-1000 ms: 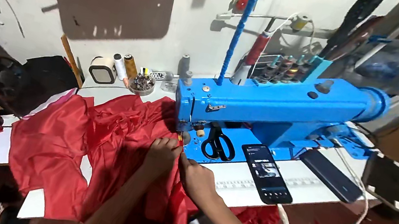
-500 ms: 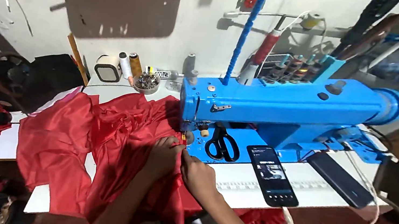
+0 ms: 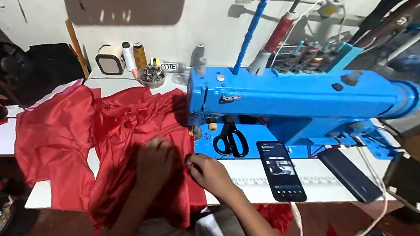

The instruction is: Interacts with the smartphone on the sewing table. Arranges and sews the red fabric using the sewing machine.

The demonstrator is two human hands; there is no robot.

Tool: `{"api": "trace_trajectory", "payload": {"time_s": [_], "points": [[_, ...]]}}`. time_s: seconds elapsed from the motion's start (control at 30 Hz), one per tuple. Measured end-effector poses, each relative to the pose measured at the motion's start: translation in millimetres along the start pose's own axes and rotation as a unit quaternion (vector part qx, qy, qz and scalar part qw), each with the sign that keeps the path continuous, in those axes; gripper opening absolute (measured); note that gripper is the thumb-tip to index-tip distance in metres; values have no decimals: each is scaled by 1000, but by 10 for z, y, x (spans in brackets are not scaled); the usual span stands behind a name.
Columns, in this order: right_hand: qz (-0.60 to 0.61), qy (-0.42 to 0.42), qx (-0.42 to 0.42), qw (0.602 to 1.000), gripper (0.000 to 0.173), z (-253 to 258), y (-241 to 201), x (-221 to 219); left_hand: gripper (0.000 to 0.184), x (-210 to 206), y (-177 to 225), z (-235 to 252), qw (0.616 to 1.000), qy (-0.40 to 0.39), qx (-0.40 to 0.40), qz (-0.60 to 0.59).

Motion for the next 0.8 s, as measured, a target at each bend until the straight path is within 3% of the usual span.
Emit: {"api": "trace_trajectory", "payload": {"time_s": [0.13,0.17,0.23,0.3,0.43,0.53,0.6,0.67,0.77,0.8], "points": [[39,25,-39,998,28,-44,-20,-21,63,273,-269,-793,983,109,150,-12],[57,36,-57,996,31,-32,-35,-26,61,310,-337,-897,978,138,153,-7],[110,59,-93,988,42,-13,-64,-49,38,367,-427,-937,978,159,134,19],[152,75,-123,978,49,-12,-67,-65,24,439,-466,-793,982,134,120,53],[191,75,-153,967,42,-45,-16,-75,26,673,-662,-162,985,144,15,95],[210,70,-165,961,34,-62,30,-97,29,878,-582,392,987,139,20,82],[230,71,-168,956,26,-54,69,-111,31,919,-305,596,989,130,48,59],[244,76,-173,951,22,-52,80,-108,32,758,44,599,995,88,27,35],[286,89,-169,939,19,-48,87,-112,27,131,257,373,994,-4,-112,-13],[320,89,-164,929,17,-51,93,-104,27,-32,269,286,991,-42,-120,-47]]}}
Point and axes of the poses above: each hand's wrist, its own z-axis towards the middle knuckle, its own x-axis out of the back of the hand, y = z × x, the point moved 2 cm from there along z, towards the middle knuckle, and after that the axes turned 14 degrees about -z, right-handed, at the moved point
